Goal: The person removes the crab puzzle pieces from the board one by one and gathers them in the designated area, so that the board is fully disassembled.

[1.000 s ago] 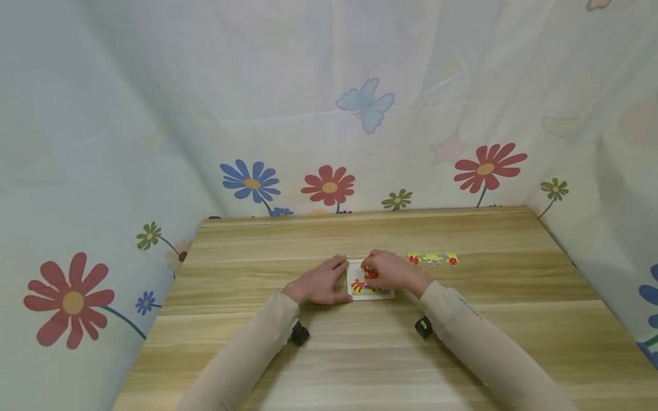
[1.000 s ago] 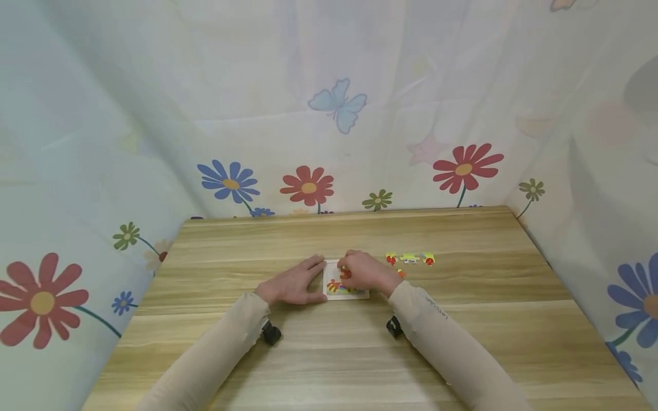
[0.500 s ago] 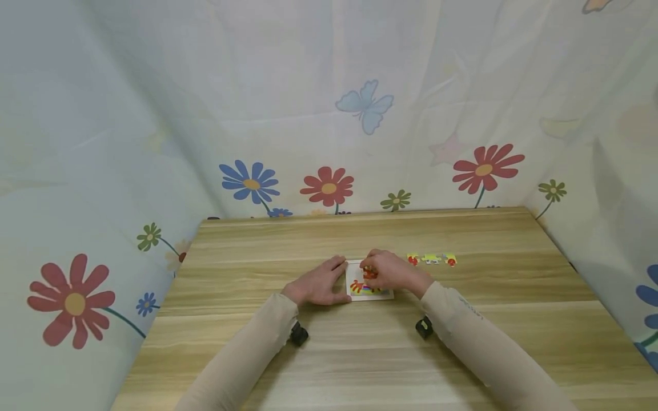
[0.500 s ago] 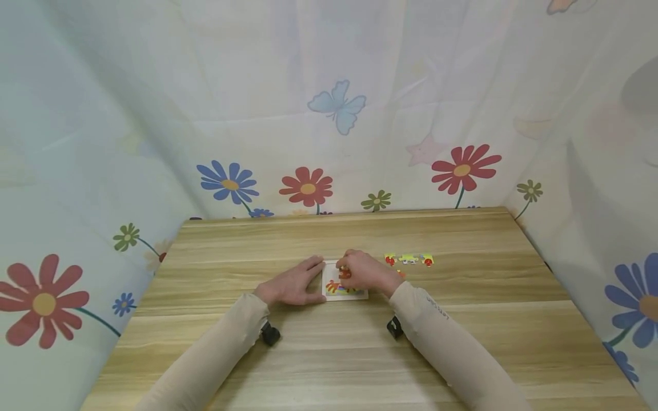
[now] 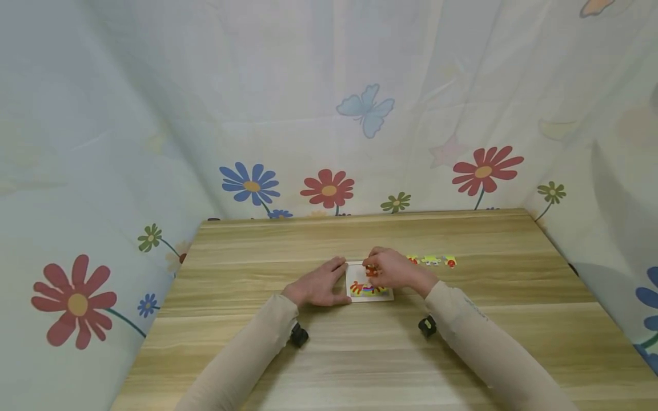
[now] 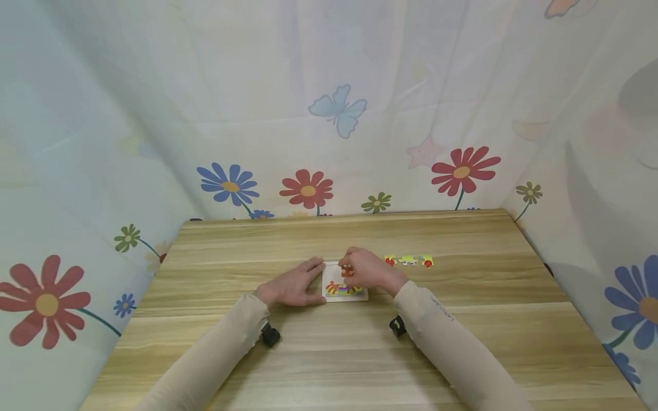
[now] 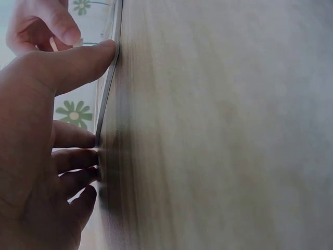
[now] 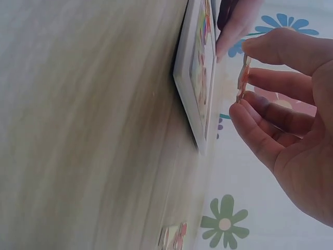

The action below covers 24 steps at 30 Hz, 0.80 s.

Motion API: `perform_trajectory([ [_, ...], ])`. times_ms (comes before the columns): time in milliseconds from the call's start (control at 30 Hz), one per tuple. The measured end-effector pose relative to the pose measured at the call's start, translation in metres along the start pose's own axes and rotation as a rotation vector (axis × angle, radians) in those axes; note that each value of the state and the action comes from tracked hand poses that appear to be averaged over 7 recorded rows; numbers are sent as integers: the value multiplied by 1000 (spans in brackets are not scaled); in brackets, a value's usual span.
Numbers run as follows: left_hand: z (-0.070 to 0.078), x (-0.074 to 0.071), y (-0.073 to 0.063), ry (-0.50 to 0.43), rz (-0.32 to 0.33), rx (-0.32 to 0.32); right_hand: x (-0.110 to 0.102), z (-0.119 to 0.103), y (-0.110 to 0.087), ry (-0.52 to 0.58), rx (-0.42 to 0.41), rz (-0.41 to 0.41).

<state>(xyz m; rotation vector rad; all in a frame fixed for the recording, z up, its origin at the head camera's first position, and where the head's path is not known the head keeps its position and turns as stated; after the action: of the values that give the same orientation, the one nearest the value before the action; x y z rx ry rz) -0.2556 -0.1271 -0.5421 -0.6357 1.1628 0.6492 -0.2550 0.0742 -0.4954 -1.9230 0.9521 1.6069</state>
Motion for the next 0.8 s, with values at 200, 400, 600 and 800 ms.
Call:
perform_trajectory([
  [200,0,0,0,-1,5,5,-6,4,-7,-1,-11,24],
  [400,1,1,0,-2,3,2,-8,13,-15,-32,-7,44],
  [600,2,2,0,6,6,4,-12,21,-22,-27,37,55],
  [800,3,1,0,15,12,8,-20,27,-30,-22,41,64],
])
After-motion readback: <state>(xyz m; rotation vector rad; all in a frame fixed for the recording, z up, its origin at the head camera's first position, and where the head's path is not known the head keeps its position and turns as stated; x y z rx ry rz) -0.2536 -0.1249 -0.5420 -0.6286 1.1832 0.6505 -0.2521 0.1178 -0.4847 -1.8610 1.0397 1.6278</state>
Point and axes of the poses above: each hand's wrist, its own y-axis towards the middle knuckle, its own x-axis out of the palm, z = x × y, the point moved 3 cm from there along y, towards the middle knuckle, and after that the axes turned 4 degrees about -y, right-handed, at the moved point
